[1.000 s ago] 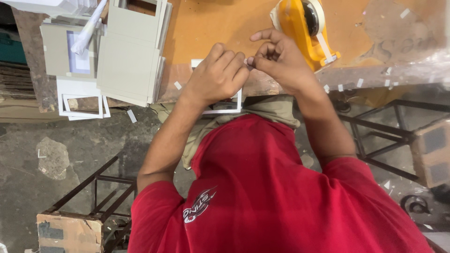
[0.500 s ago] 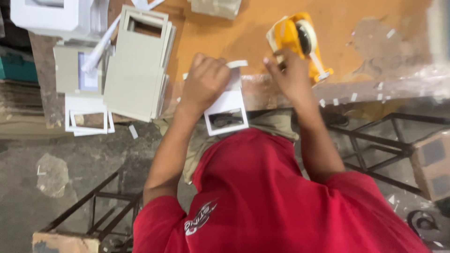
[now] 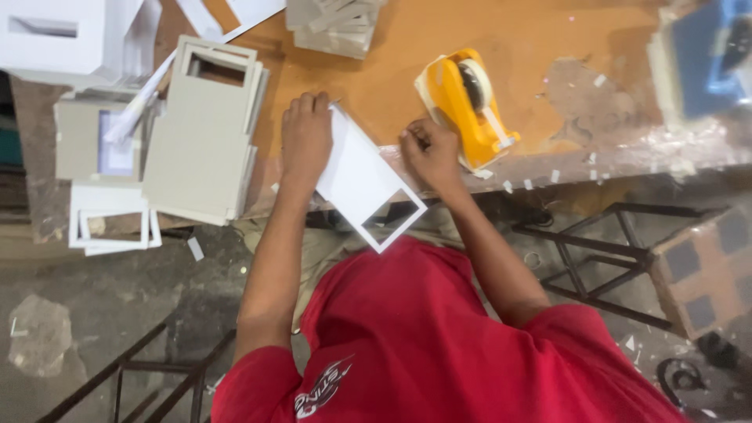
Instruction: The person assembles white rectangular frames by folding and taping edges with a handheld tape dispenser. They repeatedly pick frames from a stack, fold the flaps, apply tape to secure corners, and set the finished frames aside on the table.
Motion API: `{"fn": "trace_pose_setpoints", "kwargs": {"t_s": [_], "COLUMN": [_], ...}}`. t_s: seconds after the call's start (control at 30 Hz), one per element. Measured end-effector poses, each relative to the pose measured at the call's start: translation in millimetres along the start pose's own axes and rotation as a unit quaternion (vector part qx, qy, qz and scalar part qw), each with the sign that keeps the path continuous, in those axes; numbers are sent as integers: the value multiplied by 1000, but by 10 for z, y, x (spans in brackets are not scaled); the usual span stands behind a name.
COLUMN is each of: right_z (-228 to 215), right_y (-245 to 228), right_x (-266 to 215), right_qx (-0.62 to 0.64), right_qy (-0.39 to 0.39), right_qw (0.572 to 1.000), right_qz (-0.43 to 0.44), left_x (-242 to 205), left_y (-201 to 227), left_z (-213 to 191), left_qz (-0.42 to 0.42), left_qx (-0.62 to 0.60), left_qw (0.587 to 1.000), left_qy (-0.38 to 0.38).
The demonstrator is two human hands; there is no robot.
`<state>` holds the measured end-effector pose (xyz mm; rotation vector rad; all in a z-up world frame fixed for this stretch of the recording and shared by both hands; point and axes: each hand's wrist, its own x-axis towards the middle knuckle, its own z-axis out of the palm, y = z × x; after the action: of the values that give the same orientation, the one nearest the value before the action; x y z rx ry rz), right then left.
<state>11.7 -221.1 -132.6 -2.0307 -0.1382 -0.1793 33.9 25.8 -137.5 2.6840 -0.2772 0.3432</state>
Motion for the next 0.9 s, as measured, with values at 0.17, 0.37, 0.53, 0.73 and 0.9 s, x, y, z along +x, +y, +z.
{"fn": "trace_pose_setpoints", "kwargs": {"t_s": [0.17,0.37,0.53,0.73,0.9], "right_z": [-6,-26,-11,-14,-28], "right_y": [75,183,218,248,237], "right_x": [-39,-87,-110,-111,-113], "right_qx": [26,37,71,80,79], "right_qy": [14,28,45,40,46], "right_qw": [999,999,996,996,996], "right_qz": [-16,-18,4,-1,-12], "left_x": [3,3,18,1,-53], "left_y": [-37,-45,-40,-11,8], "left_z": [-9,9,16,8,1], "left_qz": [2,6,16,10,18], "left_qx": [-9,-18,-11,-2,-13], "left_qw": [1000,1000,1000,1000,1000], "left_qy": [-10,-11,-7,-12,1]}}
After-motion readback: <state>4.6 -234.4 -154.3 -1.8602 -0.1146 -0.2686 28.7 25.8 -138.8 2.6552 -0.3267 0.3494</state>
